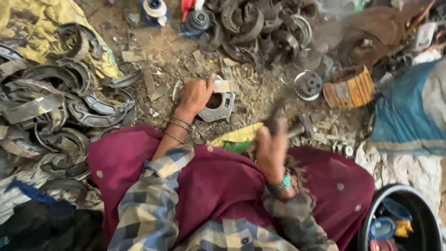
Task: The person sits on the ground and uses a hammer and metal rod to repeatedly strike a metal part placed on a block. The person adjusts the part and continues striking it throughout the clip.
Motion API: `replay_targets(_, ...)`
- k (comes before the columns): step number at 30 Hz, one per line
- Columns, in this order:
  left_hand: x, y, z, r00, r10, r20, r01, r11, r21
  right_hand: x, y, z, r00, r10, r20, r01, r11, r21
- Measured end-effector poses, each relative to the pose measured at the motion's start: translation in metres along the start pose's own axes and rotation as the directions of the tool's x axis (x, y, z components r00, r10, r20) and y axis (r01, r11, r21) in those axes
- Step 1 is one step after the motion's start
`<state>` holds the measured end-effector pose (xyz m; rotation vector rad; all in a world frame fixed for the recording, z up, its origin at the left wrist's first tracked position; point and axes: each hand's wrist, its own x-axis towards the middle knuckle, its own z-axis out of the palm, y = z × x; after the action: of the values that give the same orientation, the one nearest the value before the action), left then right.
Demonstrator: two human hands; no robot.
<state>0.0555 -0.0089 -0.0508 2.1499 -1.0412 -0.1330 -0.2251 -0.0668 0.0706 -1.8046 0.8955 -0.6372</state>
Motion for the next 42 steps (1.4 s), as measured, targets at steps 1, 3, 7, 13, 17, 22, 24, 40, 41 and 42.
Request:
replay_targets(1,0.000,-0.001,0.001,1.000,0.016,-0.023,-0.016,1.000,0.005,0.000,-0.003,-0.004,0.987,-0.152,-0.046,0.158,0.967,0.198)
replay_targets(3,0.000,-0.002,0.003,0.998,0.046,-0.041,-0.046,0.999,0.012,0.005,0.002,-0.001,0.937,-0.309,-0.162,0.349,0.844,0.407)
replay_targets(7,0.004,-0.002,0.001,1.000,0.027,-0.004,-0.027,1.000,0.004,0.016,0.042,0.046,0.940,0.254,0.228,-0.162,0.920,-0.358)
replay_targets(13,0.000,0.000,-0.004,0.994,-0.023,0.109,0.016,0.998,0.060,0.008,0.028,0.029,0.961,0.190,0.202,-0.096,0.911,-0.401)
replay_targets(17,-0.001,-0.001,0.002,0.995,0.054,-0.082,-0.052,0.998,0.025,0.004,-0.003,-0.017,0.951,-0.274,-0.143,0.302,0.921,0.245)
replay_targets(22,0.003,0.000,0.004,1.000,0.020,-0.008,-0.019,1.000,0.021,0.010,0.036,0.024,0.998,0.046,0.040,-0.048,0.996,0.071)
replay_targets(24,0.004,0.001,0.003,0.990,0.100,-0.098,-0.099,0.995,0.008,0.011,0.052,0.045,0.929,0.174,0.327,-0.007,0.890,-0.455)
replay_targets(40,0.006,0.006,0.004,0.998,0.052,-0.025,-0.052,0.999,0.010,0.014,0.070,0.047,0.927,-0.153,0.341,0.289,0.872,-0.395)
replay_targets(41,0.006,0.006,0.003,0.998,0.047,-0.030,-0.046,0.998,0.038,0.014,0.070,0.050,0.956,-0.026,0.291,0.148,0.903,-0.405)
replay_targets(42,0.005,0.005,0.002,0.998,0.038,-0.046,-0.035,0.997,0.066,0.014,0.067,0.048,0.964,0.098,0.249,0.012,0.914,-0.406)
